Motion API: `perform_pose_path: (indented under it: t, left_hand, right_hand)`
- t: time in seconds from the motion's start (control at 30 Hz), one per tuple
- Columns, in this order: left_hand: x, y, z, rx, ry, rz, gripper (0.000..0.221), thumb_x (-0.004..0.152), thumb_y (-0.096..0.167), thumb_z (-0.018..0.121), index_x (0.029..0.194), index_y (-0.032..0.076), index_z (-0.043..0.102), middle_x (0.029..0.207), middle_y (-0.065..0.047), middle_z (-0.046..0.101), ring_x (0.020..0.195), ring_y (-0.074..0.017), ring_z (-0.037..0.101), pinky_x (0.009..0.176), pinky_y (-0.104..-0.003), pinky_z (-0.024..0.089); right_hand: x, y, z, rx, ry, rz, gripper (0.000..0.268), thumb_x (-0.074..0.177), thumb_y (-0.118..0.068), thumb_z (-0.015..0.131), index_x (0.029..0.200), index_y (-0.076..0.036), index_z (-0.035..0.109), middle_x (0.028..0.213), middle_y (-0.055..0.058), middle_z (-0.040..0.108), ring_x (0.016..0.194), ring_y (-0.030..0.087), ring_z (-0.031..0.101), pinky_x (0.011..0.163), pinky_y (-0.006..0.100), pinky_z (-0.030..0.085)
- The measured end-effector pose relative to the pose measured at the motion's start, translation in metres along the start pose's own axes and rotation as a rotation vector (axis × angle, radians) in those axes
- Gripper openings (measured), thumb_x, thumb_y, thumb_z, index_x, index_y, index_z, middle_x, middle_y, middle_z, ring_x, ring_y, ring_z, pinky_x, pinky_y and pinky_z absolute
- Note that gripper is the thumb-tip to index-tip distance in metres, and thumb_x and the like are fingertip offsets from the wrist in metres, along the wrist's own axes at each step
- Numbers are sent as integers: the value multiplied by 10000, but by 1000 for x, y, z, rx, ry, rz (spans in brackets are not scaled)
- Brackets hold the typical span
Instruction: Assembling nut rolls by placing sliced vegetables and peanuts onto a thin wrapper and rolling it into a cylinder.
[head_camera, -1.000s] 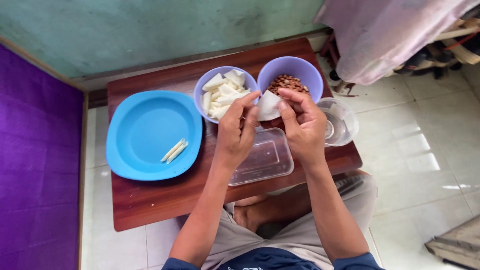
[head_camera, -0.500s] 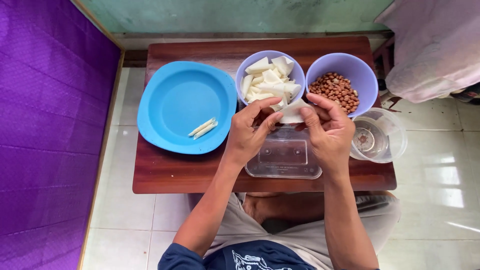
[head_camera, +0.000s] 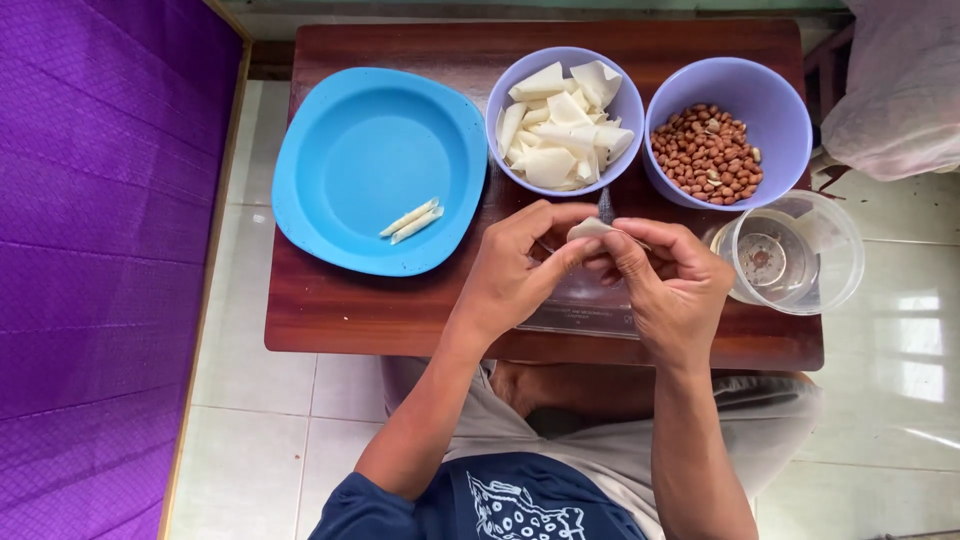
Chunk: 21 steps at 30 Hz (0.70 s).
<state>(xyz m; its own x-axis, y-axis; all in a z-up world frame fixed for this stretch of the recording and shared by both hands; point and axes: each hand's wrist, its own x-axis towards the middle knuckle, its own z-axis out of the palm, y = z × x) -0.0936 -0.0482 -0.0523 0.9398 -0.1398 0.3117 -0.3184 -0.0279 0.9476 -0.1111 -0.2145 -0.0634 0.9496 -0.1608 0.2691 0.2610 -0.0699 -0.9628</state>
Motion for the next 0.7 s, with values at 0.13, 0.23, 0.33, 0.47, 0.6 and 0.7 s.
perform_pose_path:
  t: [0.13, 0.23, 0.33, 0.47, 0.6, 0.7]
  left_hand:
    - [-7, -9, 4, -56, 4, -24, 159, 980, 122, 708, 1125, 90, 764, 777, -71, 672, 656, -117, 655, 560, -233, 563]
    - [-10, -15, 6, -127, 29, -35, 131, 990, 117, 694, 1086, 69, 770, 729, -74, 644, 618, -97, 637, 517, -222, 543]
    - [-14, -22, 8, -193, 30, -66, 108, 986, 135, 698, 992, 57, 772, 628, -43, 603, 541, -76, 577, 464, -217, 501]
    - [-16, -25, 8, -179, 30, -158, 194, 977, 197, 708, 855, 47, 727, 536, -70, 606, 491, -91, 582, 468, -221, 504]
    - [-23, -37, 8, -259, 50, -201, 195, 993, 208, 696, 911, 34, 723, 625, -114, 690, 577, -135, 698, 529, -255, 601]
    - [-26, -41, 11, -380, 48, -219, 410, 1073, 385, 517, 1114, 28, 714, 751, -147, 708, 656, -148, 704, 586, -291, 640]
  right_hand:
    - [0, 4, -5, 33, 13, 14, 162, 1042, -7, 661, 1134, 125, 676, 853, 244, 725, 669, 278, 756, 539, 325, 626]
    - [-2, 10, -9, 45, 14, 52, 174, 1058, -32, 643, 1147, 114, 675, 823, 227, 713, 645, 271, 749, 510, 308, 614]
    - [-4, 19, -16, 55, 29, 63, 180, 1050, -36, 668, 1139, 120, 667, 743, 242, 688, 552, 278, 721, 433, 309, 584]
    - [-7, 20, -19, 62, 49, 109, 163, 1039, -69, 703, 1072, 88, 673, 587, 201, 606, 395, 208, 629, 354, 258, 522]
    - [-11, 8, -15, 111, -30, 103, 191, 1055, -126, 638, 1029, 57, 686, 836, 219, 737, 720, 241, 770, 583, 310, 644]
    - [-14, 27, -29, -43, -109, 4, 156, 942, -110, 777, 872, 28, 759, 727, 170, 709, 647, 146, 677, 582, 314, 574]
